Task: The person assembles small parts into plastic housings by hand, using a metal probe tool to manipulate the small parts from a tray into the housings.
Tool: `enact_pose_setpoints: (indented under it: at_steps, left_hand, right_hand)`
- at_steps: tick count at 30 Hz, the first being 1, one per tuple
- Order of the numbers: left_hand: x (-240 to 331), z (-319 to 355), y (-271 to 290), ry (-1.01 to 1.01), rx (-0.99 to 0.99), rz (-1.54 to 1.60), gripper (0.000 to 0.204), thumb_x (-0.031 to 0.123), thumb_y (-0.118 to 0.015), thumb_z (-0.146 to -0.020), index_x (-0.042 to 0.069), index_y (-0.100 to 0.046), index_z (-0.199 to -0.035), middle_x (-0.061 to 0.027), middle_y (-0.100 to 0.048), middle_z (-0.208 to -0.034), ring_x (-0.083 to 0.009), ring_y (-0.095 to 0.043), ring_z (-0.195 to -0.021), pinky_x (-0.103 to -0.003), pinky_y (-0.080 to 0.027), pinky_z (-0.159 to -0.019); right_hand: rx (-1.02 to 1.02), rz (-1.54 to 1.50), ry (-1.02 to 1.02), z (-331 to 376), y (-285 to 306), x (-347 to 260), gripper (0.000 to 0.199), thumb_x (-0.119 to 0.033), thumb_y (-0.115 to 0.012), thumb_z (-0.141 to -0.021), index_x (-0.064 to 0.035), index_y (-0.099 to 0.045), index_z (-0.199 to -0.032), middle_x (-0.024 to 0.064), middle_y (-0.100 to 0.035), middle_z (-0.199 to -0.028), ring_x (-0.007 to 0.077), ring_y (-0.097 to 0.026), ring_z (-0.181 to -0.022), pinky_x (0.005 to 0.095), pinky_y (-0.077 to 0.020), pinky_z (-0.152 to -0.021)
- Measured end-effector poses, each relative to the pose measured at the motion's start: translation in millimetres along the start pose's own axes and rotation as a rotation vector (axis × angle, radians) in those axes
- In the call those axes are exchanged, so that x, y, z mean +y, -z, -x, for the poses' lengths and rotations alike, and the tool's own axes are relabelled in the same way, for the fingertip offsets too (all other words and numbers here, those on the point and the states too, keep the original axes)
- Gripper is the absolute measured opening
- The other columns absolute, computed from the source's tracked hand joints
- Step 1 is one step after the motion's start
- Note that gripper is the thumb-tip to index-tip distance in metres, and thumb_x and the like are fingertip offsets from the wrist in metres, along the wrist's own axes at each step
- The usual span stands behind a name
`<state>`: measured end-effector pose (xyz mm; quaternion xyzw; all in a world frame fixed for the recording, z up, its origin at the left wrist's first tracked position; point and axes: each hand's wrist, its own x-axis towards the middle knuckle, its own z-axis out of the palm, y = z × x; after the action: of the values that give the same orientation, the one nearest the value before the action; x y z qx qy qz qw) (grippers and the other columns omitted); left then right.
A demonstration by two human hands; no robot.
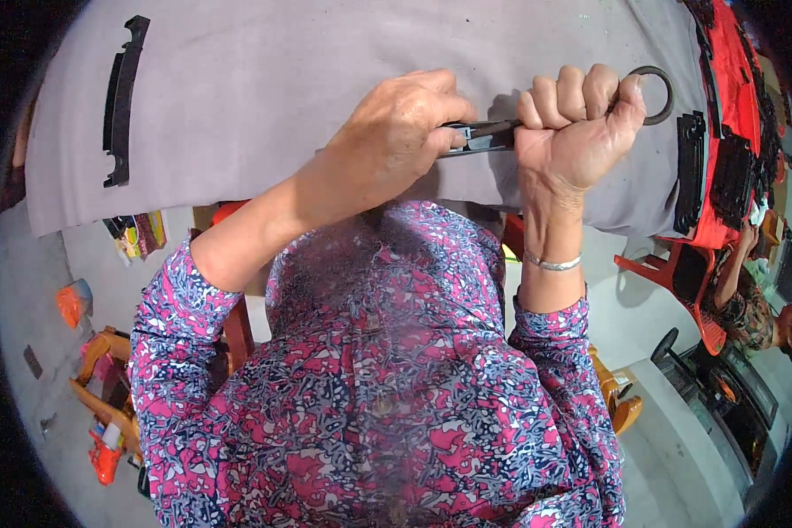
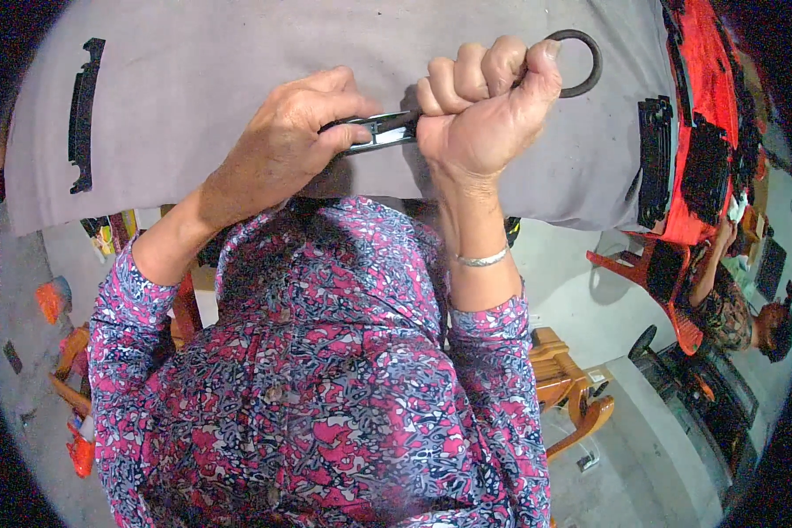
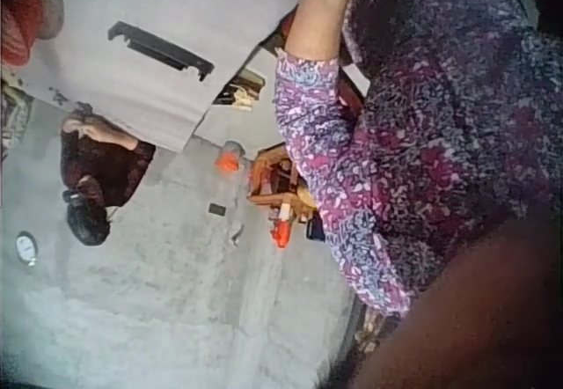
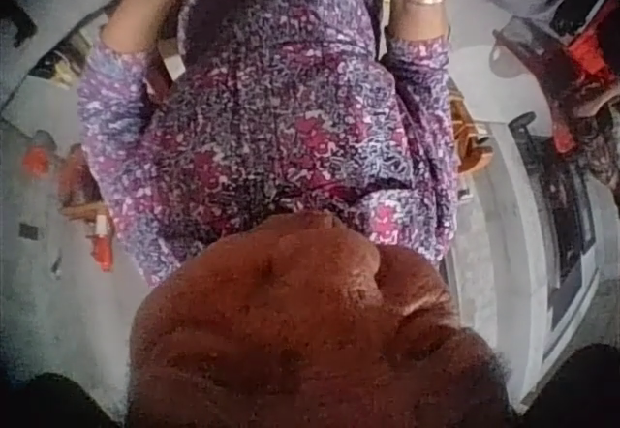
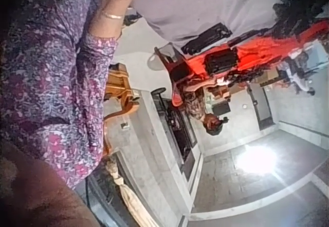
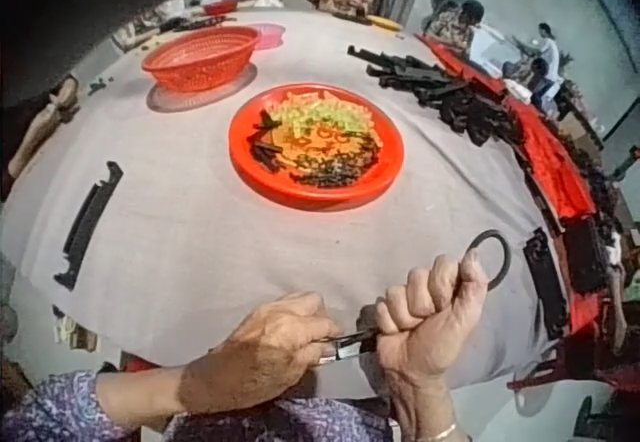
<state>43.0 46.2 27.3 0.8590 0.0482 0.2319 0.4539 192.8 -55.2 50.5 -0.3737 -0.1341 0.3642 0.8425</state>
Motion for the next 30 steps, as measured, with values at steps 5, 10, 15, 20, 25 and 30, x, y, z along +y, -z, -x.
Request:
enact_pose_setpoints:
  at_steps: [5, 10, 15, 20, 25, 30]
  left_hand:
    - [1.1, 0.4, 0.6, -0.001, -0.009, -0.031, 0.016, 0.0, -0.065, -0.078, -0.004, -0.064, -0.093, -0.0141, -0.05, -0.078, -0.0309, -0.055, -0.072, -0.042, -0.044, -0.066]
    - [3.1, 0.6, 1.1, -0.02, 0.005, -0.042, 0.015, -0.001, -0.064, -0.077, -0.004, -0.062, -0.092, -0.014, -0.05, -0.079, -0.0306, -0.055, -0.075, -0.04, -0.043, -0.067]
    - [5.7, 3.1, -0.3, 0.011, 0.008, -0.04, 0.015, 0.005, -0.062, -0.082, -0.003, -0.063, -0.094, -0.0145, -0.051, -0.081, -0.0313, -0.055, -0.077, -0.042, -0.044, -0.073]
    - [4.3, 3.8, 1.5, 0.079, -0.032, -0.029, 0.016, 0.009, -0.061, -0.083, -0.003, -0.063, -0.094, -0.0155, -0.052, -0.082, -0.0327, -0.054, -0.079, -0.043, -0.044, -0.076]
    - [9.6, -0.8, 3.7, 0.129, -0.096, -0.063, 0.016, 0.011, -0.06, -0.083, -0.002, -0.063, -0.093, -0.0162, -0.053, -0.082, -0.0334, -0.054, -0.08, -0.042, -0.044, -0.077]
    - [15.3, 6.6, -1.3, 0.021, 0.053, -0.173, 0.019, 0.014, -0.059, -0.082, -0.002, -0.062, -0.091, -0.0174, -0.057, -0.083, -0.0361, -0.058, -0.086, -0.043, -0.046, -0.08]
  right_hand:
    - [0.021, 0.037, -0.002, 2.2, -8.6, 3.9, 0.051, -0.049, -0.036, -0.098, -0.0162, -0.021, -0.062, -0.0047, -0.014, -0.052, 0.0088, -0.009, -0.045, 0.0279, -0.0089, -0.042]
    - [0.033, 0.088, -0.005, 5.2, -13.8, 5.7, 0.051, -0.049, -0.035, -0.098, -0.0161, -0.02, -0.063, -0.0044, -0.014, -0.052, 0.0087, -0.009, -0.045, 0.0276, -0.0096, -0.041]
    - [0.016, 0.07, 0.009, 8.2, -9.9, 1.8, 0.05, -0.048, -0.034, -0.098, -0.0155, -0.021, -0.062, -0.0039, -0.014, -0.052, 0.0087, -0.009, -0.044, 0.0276, -0.0104, -0.041]
    - [-0.133, 0.093, 0.085, 10.7, -15.6, -7.5, 0.062, -0.063, -0.035, -0.097, -0.0149, -0.022, -0.061, -0.0044, -0.014, -0.051, 0.0091, -0.008, -0.043, 0.0279, -0.0111, -0.04]
    - [-0.143, 0.103, 0.095, 15.3, -21.6, -3.1, 0.059, -0.058, -0.036, -0.099, -0.0143, -0.022, -0.062, -0.0037, -0.018, -0.053, 0.0093, -0.013, -0.044, 0.0281, -0.014, -0.04]
    - [-0.175, 0.085, 0.115, 19.6, -25.7, 2.1, 0.056, -0.052, -0.039, -0.1, -0.012, -0.024, -0.064, -0.0022, -0.021, -0.056, 0.0099, -0.021, -0.046, 0.0276, -0.0196, -0.042]
